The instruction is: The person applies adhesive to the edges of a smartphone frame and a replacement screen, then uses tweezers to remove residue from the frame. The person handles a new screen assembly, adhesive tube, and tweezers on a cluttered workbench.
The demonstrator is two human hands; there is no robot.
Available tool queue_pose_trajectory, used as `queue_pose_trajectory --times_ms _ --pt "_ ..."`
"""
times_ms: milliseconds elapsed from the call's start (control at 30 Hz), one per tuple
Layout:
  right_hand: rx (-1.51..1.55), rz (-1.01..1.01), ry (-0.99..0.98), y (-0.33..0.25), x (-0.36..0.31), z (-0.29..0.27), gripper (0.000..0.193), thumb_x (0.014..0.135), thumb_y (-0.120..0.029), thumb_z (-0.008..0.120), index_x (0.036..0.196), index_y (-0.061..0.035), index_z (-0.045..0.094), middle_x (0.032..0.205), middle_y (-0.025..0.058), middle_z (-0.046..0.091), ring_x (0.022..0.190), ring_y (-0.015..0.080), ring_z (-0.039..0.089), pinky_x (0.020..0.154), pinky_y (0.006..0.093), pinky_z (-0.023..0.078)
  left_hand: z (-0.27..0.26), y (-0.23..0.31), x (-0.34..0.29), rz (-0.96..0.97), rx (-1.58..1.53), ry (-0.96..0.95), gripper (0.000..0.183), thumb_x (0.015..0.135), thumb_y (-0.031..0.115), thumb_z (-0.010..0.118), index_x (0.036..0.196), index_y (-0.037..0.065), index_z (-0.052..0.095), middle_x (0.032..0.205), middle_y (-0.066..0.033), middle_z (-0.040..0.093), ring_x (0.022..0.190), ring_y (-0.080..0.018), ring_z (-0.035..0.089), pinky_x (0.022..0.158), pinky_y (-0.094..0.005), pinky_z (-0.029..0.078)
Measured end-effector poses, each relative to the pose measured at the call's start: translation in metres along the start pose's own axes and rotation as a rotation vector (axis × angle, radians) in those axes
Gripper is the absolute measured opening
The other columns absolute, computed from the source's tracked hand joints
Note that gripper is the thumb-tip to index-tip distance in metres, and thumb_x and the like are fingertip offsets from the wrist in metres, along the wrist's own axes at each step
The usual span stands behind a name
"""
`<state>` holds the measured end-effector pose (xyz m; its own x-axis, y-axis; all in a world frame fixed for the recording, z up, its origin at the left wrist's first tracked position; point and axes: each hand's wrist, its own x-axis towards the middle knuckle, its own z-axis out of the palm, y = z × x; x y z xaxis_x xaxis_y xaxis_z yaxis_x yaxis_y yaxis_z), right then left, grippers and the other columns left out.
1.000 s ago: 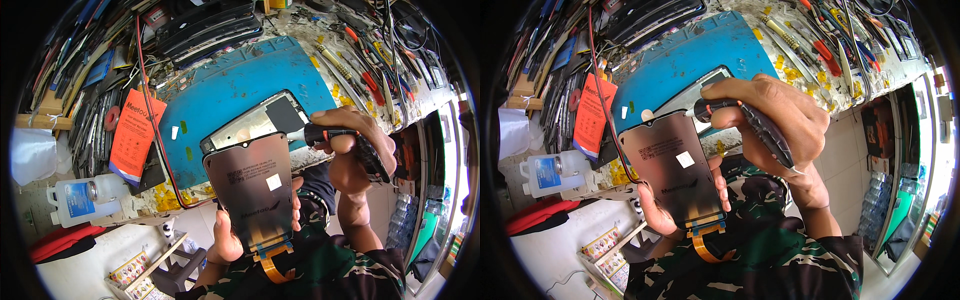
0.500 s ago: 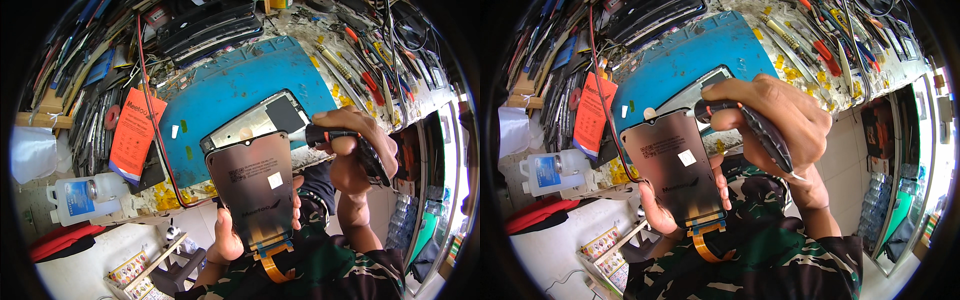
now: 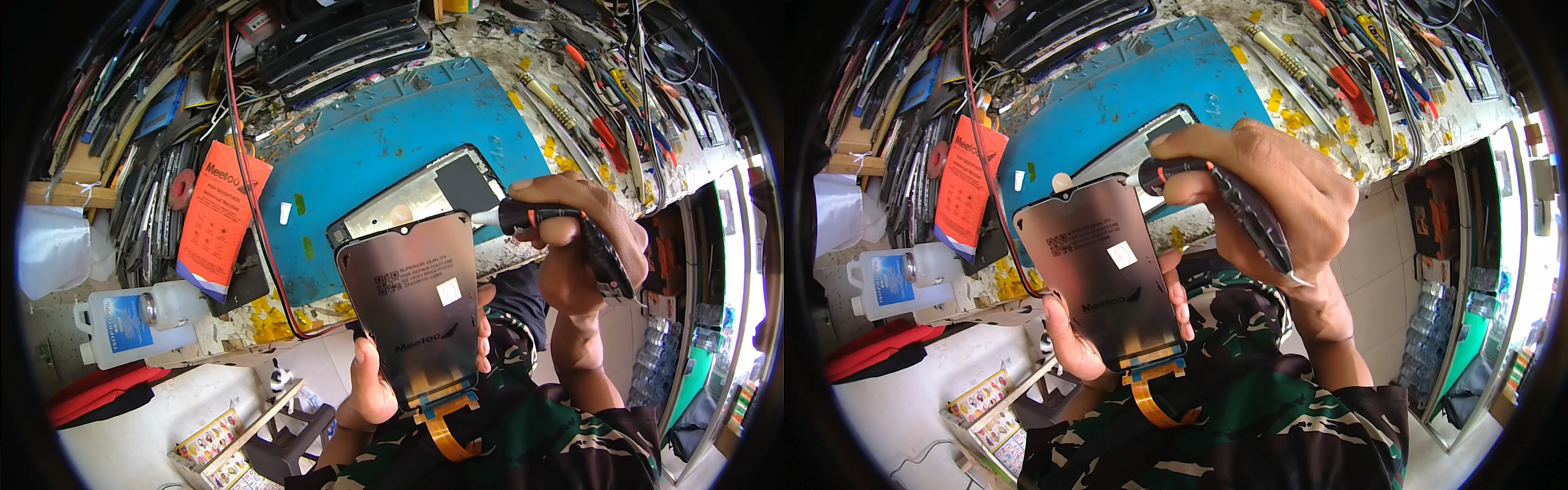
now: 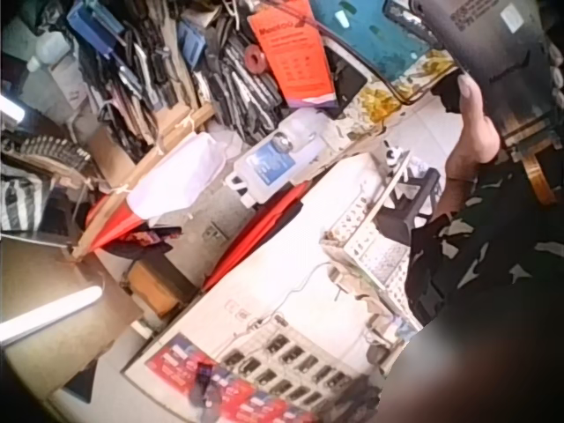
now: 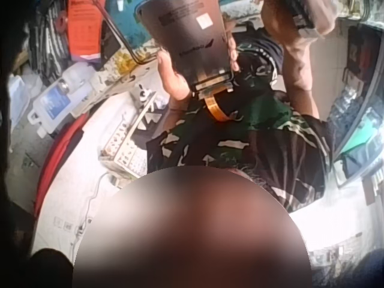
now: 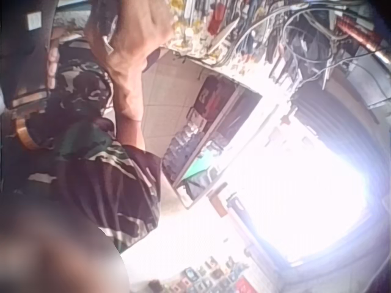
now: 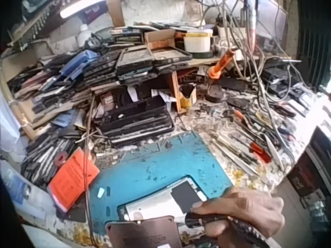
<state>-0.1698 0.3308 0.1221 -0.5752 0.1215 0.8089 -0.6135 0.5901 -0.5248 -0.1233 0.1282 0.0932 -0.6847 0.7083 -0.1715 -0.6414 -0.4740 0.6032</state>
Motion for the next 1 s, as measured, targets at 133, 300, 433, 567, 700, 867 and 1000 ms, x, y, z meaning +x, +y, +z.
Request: queue_pose_trajectory --times_ms 133,300,433,567,700,867,1000 --pt "0.006 0.019 -0.008 0.0 -0.001 0.001 0.019 0.074 -0.008 0.079 0.089 -0.0012 0.069 0.078 0.0058 0.071 0.055 0.0145 0.06 0.051 0.0254 0.047 -0.002 0.0 0.001 0.07 0.037 -0.029 0.103 0.087 0.079 0.029 0.149 -0.004 0.019 0.124 -0.0269 0.046 0.104 -0.0316 0.056 0.086 -0.0452 0.051" --pt "0.037 0.124 -0.048 -0.004 -0.003 -0.002 0.014 0.078 -0.005 0.076 0.089 0.001 0.069 0.078 0.0071 0.071 0.058 0.013 0.063 0.052 0.0248 0.049 -0.002 -0.002 0.002 0.129 0.039 -0.019 0.098 0.09 0.076 0.025 0.15 -0.001 0.018 0.119 -0.0282 0.046 0.1 -0.0335 0.055 0.082 -0.0464 0.053" --pt "0.438 0.486 0.164 -0.011 -0.008 -0.003 0.027 0.094 -0.022 0.064 0.09 0.0042 0.068 0.078 0.008 0.069 0.059 0.0112 0.062 0.052 0.0248 0.051 0.001 -0.002 0.004 0.162 0.01 0.041 0.103 0.089 0.078 0.026 0.144 -0.009 0.028 0.114 -0.0255 0.049 0.096 -0.0322 0.056 0.08 -0.0458 0.053" --pt "0.454 0.477 0.151 -0.006 -0.007 -0.003 0.036 0.097 -0.03 0.061 0.093 0.0052 0.067 0.082 0.0113 0.068 0.058 0.0122 0.061 0.052 0.0236 0.05 0.007 -0.003 0.007 0.245 -0.241 0.113 0.108 0.087 0.08 0.026 0.137 -0.015 0.036 0.112 -0.0237 0.05 0.095 -0.0315 0.057 0.077 -0.0453 0.054" --pt "0.305 0.319 0.051 -0.004 -0.004 -0.003 0.016 0.089 -0.013 0.069 0.093 0.0026 0.069 0.083 0.0086 0.072 0.061 0.0127 0.066 0.055 0.0242 0.053 0.008 -0.004 0.01 0.259 -0.179 0.075 0.107 0.087 0.08 0.026 0.141 -0.012 0.032 0.116 -0.0256 0.051 0.096 -0.0324 0.057 0.077 -0.0458 0.054" --pt "0.174 0.152 -0.025 -0.001 0.002 0.002 0.015 0.081 0.0 0.073 0.095 -0.0001 0.069 0.082 0.0094 0.072 0.064 0.0172 0.068 0.056 0.0256 0.052 0.001 -0.003 0.009 0.175 -0.161 -0.056 0.113 0.085 0.08 0.034 0.145 -0.015 0.022 0.122 -0.0235 0.051 0.104 -0.0293 0.058 0.088 -0.0418 0.051" --pt "0.148 0.141 -0.06 0.001 0.002 0.004 0.02 0.077 0.003 0.074 0.096 -0.0018 0.07 0.081 0.0092 0.071 0.064 0.0184 0.068 0.056 0.0266 0.051 -0.002 -0.003 0.006 0.159 -0.142 -0.055 0.113 0.085 0.08 0.033 0.146 -0.015 0.021 0.122 -0.0228 0.051 0.104 -0.029 0.058 0.088 -0.0412 0.05"
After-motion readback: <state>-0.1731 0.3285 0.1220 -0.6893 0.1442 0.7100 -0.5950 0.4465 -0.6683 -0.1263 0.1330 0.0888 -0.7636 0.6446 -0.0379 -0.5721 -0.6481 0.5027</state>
